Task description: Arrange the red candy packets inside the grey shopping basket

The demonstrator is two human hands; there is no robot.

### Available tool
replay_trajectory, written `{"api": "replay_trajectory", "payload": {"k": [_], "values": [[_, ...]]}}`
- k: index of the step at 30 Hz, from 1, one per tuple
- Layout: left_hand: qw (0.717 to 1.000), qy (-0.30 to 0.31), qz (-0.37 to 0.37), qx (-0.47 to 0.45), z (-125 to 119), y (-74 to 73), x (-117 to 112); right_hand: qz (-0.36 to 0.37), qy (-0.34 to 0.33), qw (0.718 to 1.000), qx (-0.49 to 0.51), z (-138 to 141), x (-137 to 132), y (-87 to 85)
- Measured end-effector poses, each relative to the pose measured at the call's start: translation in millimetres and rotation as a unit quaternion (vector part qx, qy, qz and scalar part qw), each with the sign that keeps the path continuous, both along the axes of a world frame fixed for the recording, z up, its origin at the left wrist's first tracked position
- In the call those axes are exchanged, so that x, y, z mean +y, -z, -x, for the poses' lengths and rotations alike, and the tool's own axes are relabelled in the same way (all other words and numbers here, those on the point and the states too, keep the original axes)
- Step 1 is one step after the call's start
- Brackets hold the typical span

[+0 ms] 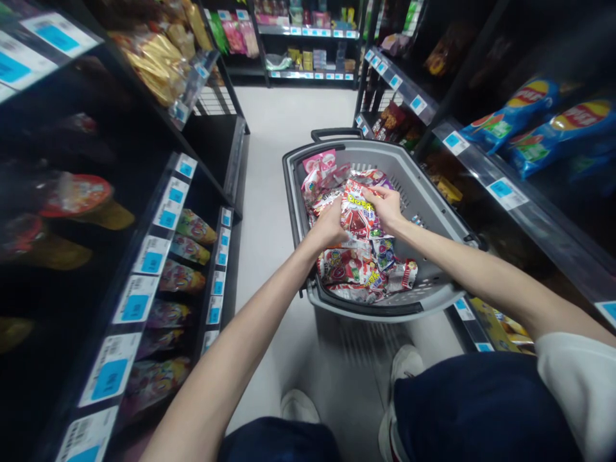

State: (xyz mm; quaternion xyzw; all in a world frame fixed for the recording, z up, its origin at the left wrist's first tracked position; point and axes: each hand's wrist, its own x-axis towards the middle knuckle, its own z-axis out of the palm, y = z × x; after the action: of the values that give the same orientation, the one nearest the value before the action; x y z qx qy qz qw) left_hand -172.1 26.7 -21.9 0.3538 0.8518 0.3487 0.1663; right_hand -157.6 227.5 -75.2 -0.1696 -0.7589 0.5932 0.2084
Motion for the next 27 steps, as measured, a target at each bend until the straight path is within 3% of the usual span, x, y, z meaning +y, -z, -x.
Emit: {"api": "replay_trajectory", "payload": {"k": [3, 8, 15, 18, 21, 24, 27], "values": [[1.0, -0.015, 0.007, 0.001, -0.4, 3.3, -0.1, -0.014, 0.005, 1.0, -0.019, 0.5, 2.2, -0.4], [0.999, -0.035, 0.02, 0.003, -5.1, -0.3, -1.7, 0.037, -0.001, 0.999, 0.019, 1.2, 4.9, 0.3], [0.988, -0.085, -0.089, 0.09, -4.6, 4.0, 1.6, 0.106, 0.05, 0.993, -0.034, 0.8, 9.0, -2.4], [0.978, -0.112, -0.132, 0.118, -2.2, 5.4, 3.1, 0.217, -0.006, 0.972, -0.094, -2.8, 8.5, -10.8], [0.97, -0.125, -0.164, 0.128, -0.8, 2.2, 3.4, 0.301, -0.096, 0.946, -0.074, -7.6, 7.4, -20.7], [0.962, -0.157, -0.18, 0.129, -1.4, -2.0, 2.8, 0.301, -0.165, 0.938, -0.042, -10.8, 6.9, -25.5], [0.958, -0.191, -0.178, 0.12, -3.1, -3.8, 1.8, 0.259, -0.18, 0.949, -0.028, -10.0, 8.7, -21.3]]}}
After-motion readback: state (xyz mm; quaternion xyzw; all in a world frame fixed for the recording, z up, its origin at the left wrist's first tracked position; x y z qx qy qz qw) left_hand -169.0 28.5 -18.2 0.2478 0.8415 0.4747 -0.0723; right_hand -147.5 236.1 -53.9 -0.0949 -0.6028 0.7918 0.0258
